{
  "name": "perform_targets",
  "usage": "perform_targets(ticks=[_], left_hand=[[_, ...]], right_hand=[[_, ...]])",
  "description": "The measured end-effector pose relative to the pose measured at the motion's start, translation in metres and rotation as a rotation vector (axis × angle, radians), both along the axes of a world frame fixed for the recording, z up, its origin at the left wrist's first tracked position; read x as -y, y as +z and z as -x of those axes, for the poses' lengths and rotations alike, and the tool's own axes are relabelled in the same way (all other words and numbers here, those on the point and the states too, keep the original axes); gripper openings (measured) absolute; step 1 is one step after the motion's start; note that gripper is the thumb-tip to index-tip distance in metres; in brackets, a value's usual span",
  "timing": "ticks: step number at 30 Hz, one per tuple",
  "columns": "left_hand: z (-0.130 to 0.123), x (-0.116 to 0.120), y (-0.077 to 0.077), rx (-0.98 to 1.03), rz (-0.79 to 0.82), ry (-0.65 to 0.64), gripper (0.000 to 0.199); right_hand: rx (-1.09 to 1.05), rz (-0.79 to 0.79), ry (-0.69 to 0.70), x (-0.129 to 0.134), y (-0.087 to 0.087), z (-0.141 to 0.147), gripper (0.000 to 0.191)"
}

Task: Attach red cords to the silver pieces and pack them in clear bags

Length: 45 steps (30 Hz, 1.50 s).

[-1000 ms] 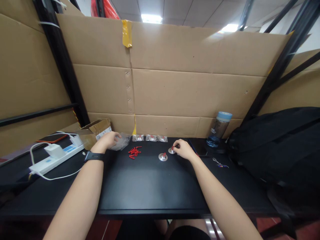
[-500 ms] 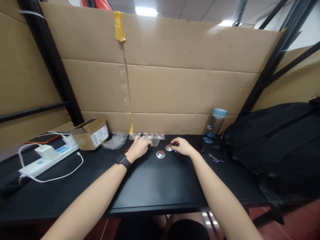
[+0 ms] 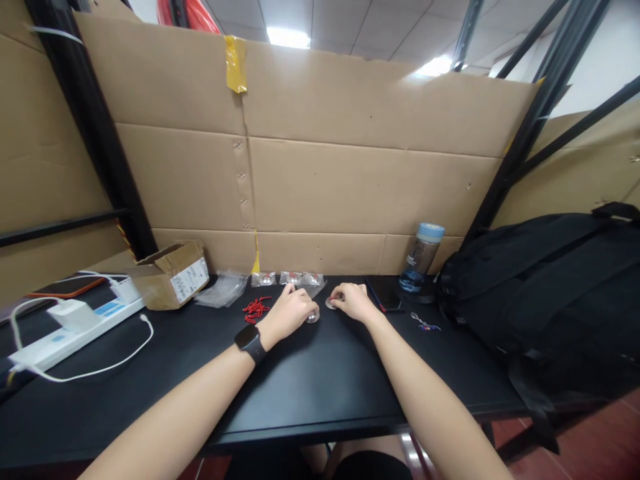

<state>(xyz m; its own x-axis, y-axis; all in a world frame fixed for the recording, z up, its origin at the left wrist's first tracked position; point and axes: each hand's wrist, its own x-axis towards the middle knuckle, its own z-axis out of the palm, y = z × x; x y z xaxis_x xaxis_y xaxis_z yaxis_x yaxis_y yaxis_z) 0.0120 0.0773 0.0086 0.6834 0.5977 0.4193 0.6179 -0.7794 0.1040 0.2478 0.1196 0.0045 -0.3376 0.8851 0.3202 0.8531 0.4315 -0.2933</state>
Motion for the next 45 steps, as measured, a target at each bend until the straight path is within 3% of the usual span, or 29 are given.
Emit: perform_targets(ticks=[6, 17, 21, 26, 33, 39, 42, 45], left_hand=[[0.013, -0.009, -0.003, 0.027, -0.003, 0.072, 0.018], [0.02, -0.006, 0.001, -0.024, -0.01, 0.158, 0.021], [0.021, -0.006, -0.003, -0.035, -0.036, 0.173, 0.034], [0.022, -0.009, -0.001, 0.051, -0.011, 0.209, 0.027], [0.017, -0.006, 0.005, 0.196, -0.027, 0.251, 0.022], [0.017, -0.01, 0.002, 0.295, 0.053, 0.291, 0.012], [0.016, -0.02, -0.003, 0.521, 0.176, 0.273, 0.005], [0.009, -0.029, -0.011, 0.817, 0.315, 0.152, 0.008]], right_hand=[[0.037, -0.03, -0.022, 0.0, -0.003, 0.004, 0.006], [0.091, -0.076, 0.016, 0.005, -0.001, 0.011, 0.018], [0.134, -0.108, -0.005, 0.008, 0.001, 0.011, 0.016], [0.133, -0.116, -0.012, 0.008, 0.004, 0.012, 0.022], [-0.142, -0.002, 0.106, 0.009, -0.006, 0.026, 0.014], [-0.707, -0.068, 0.169, 0.009, 0.002, 0.034, 0.011], [-0.876, -0.083, 0.183, 0.011, 0.01, 0.034, 0.013], [-0.971, -0.058, 0.178, 0.015, 0.013, 0.039, 0.015]])
